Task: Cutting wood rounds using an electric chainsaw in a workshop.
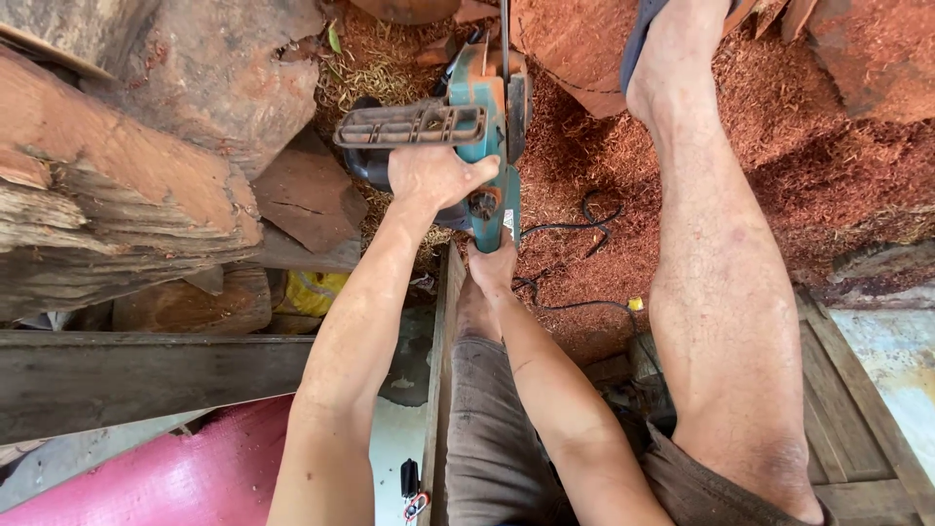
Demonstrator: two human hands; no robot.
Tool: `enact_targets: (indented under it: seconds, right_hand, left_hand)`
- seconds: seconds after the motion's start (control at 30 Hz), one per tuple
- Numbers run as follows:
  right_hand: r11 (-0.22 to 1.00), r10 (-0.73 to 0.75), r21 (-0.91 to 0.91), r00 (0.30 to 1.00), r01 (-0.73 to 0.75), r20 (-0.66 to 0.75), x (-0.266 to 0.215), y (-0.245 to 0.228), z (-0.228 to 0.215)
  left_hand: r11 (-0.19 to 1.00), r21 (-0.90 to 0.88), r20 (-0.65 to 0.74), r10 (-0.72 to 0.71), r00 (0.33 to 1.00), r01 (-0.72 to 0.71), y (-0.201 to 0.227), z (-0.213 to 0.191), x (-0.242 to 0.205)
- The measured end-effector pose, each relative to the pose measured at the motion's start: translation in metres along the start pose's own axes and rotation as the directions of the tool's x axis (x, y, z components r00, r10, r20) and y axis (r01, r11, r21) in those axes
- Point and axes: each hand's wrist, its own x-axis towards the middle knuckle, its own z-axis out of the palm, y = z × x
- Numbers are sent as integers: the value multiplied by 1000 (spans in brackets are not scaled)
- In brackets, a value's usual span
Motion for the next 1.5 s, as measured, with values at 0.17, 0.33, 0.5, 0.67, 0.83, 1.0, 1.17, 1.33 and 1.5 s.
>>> enact_targets:
  seconds: [0.17,0.33,0.5,0.67,0.83,1.0,1.17,1.33,1.5]
  right_hand:
    - [1000,6,5,996,-6,91,-12,-17,14]
    - [997,73,11,983,-76,171,-27,-52,26]
    - [993,5,120,997,-14,72,-35,-58,47]
    - [977,-101,191,995,98,3,-39,-68,58]
    - [961,-133,242,991,134,-20,-45,-78,63]
    - [960,-106,262,994,101,4,-48,-84,65]
    - [957,-105,273,994,97,12,-49,-92,63]
    - [961,-96,263,995,86,25,-51,-103,59]
    - [957,-52,289,997,35,52,-55,-106,59]
  left_hand:
    - [987,157,76,-52,996,39,4,-30,-12]
    - [962,267,161,-108,981,62,8,-60,-12]
    - [958,286,50,-3,999,-11,14,-79,-10]
    - [927,375,128,-49,991,-2,21,-96,-3]
    - [919,394,110,-29,994,-17,20,-100,5]
    - [905,425,132,-45,990,-16,18,-103,7]
    - [904,427,118,-30,993,-24,23,-112,5]
    - [904,421,37,59,998,-69,20,-109,11]
    - [883,466,87,16,996,-55,19,-109,11]
